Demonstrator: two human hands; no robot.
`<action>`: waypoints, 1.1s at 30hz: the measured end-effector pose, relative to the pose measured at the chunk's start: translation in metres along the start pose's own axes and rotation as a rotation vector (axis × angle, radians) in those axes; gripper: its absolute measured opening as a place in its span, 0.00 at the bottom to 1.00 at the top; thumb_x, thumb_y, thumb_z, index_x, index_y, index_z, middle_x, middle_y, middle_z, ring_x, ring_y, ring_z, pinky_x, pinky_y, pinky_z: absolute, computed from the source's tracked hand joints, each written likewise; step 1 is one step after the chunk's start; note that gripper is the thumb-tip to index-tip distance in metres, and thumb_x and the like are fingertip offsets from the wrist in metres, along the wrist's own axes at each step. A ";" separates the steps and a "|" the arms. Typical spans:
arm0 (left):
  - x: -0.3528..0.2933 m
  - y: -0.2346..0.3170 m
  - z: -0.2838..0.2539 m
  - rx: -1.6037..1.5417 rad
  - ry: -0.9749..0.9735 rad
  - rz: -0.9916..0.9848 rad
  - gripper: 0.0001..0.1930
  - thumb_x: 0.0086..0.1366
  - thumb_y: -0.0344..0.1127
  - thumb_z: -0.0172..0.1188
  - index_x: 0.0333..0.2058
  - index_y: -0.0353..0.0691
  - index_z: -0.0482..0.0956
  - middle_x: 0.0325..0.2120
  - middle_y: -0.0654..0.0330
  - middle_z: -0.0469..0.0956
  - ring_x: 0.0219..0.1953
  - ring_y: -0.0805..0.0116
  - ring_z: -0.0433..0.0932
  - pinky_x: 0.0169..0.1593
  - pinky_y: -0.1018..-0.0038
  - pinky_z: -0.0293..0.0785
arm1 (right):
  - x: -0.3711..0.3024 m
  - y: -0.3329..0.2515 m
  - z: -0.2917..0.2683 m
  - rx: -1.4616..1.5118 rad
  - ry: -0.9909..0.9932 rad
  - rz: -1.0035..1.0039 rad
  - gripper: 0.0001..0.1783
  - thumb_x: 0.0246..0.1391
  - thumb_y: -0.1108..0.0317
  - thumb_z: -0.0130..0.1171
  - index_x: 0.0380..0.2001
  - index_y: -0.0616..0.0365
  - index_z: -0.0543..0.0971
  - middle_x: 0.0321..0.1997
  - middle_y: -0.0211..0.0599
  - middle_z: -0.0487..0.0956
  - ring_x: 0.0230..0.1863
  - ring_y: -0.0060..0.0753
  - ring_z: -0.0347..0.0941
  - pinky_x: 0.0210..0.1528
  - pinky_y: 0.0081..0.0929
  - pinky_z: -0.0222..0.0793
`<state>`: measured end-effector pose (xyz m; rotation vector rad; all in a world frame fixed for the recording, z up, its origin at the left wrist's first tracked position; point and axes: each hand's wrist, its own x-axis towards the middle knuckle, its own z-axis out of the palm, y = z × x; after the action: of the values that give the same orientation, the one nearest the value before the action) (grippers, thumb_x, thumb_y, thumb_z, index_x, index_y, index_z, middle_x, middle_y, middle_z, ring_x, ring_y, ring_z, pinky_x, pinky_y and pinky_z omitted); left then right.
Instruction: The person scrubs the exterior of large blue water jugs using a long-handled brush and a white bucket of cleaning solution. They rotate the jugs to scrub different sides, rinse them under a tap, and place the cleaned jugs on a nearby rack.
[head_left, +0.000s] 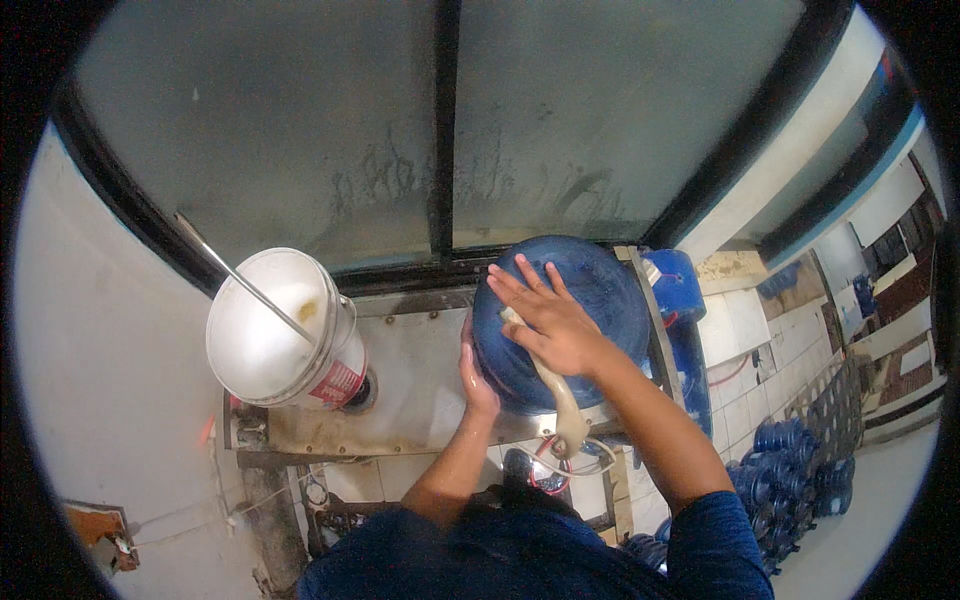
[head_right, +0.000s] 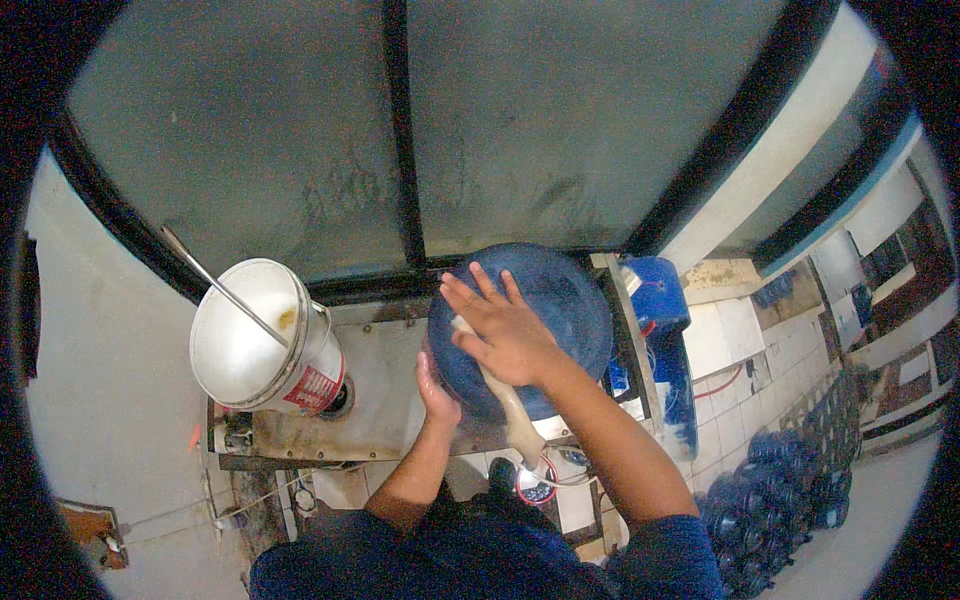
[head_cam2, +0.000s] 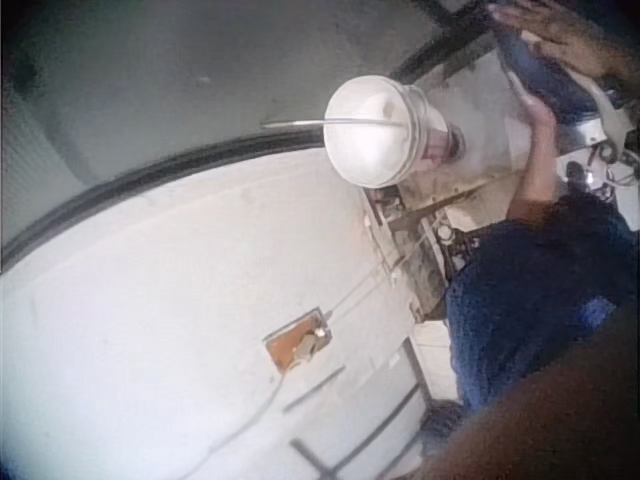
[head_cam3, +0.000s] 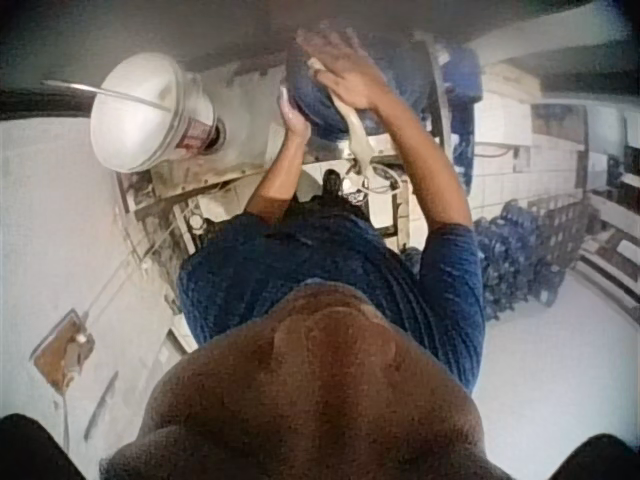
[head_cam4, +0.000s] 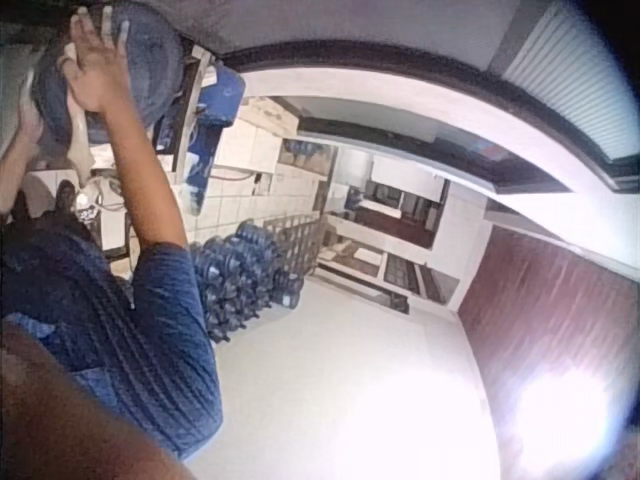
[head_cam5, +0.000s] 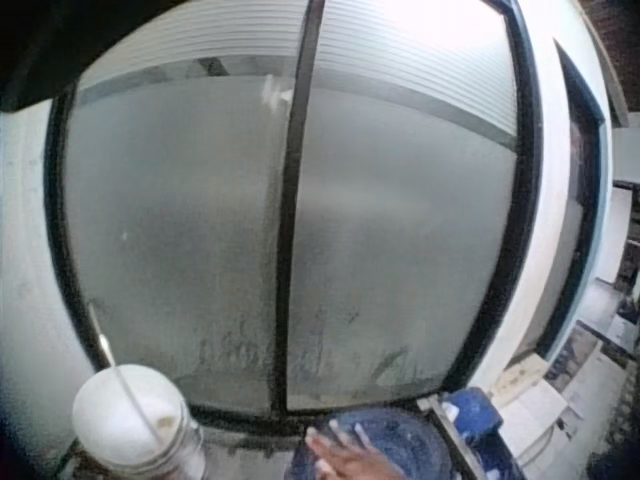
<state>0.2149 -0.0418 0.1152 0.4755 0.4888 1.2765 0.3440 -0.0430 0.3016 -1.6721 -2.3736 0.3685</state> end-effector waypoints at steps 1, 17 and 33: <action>-0.008 0.005 0.008 -0.003 -0.052 0.116 0.34 0.74 0.56 0.45 0.68 0.36 0.63 0.65 0.53 0.67 0.66 0.60 0.66 0.71 0.63 0.56 | 0.000 -0.002 0.001 -0.006 0.005 0.004 0.40 0.65 0.53 0.49 0.75 0.53 0.54 0.82 0.33 0.48 0.82 0.49 0.33 0.79 0.57 0.25; 0.023 0.080 0.084 0.455 -0.042 0.071 0.28 0.77 0.50 0.45 0.67 0.36 0.67 0.67 0.54 0.67 0.71 0.63 0.60 0.74 0.65 0.46 | 0.003 0.000 0.007 -0.039 0.035 0.074 0.40 0.65 0.52 0.46 0.76 0.54 0.52 0.82 0.34 0.47 0.82 0.47 0.33 0.79 0.54 0.26; 0.088 0.026 -0.018 0.301 -0.318 -0.303 0.25 0.75 0.50 0.50 0.64 0.44 0.71 0.58 0.59 0.75 0.58 0.65 0.74 0.61 0.67 0.71 | 0.000 -0.004 0.009 -0.014 0.035 0.070 0.39 0.64 0.54 0.47 0.75 0.54 0.54 0.81 0.36 0.50 0.82 0.48 0.36 0.79 0.54 0.26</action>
<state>0.2027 0.0510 0.1088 0.8104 0.4644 0.8194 0.3372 -0.0447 0.2946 -1.7565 -2.3025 0.3322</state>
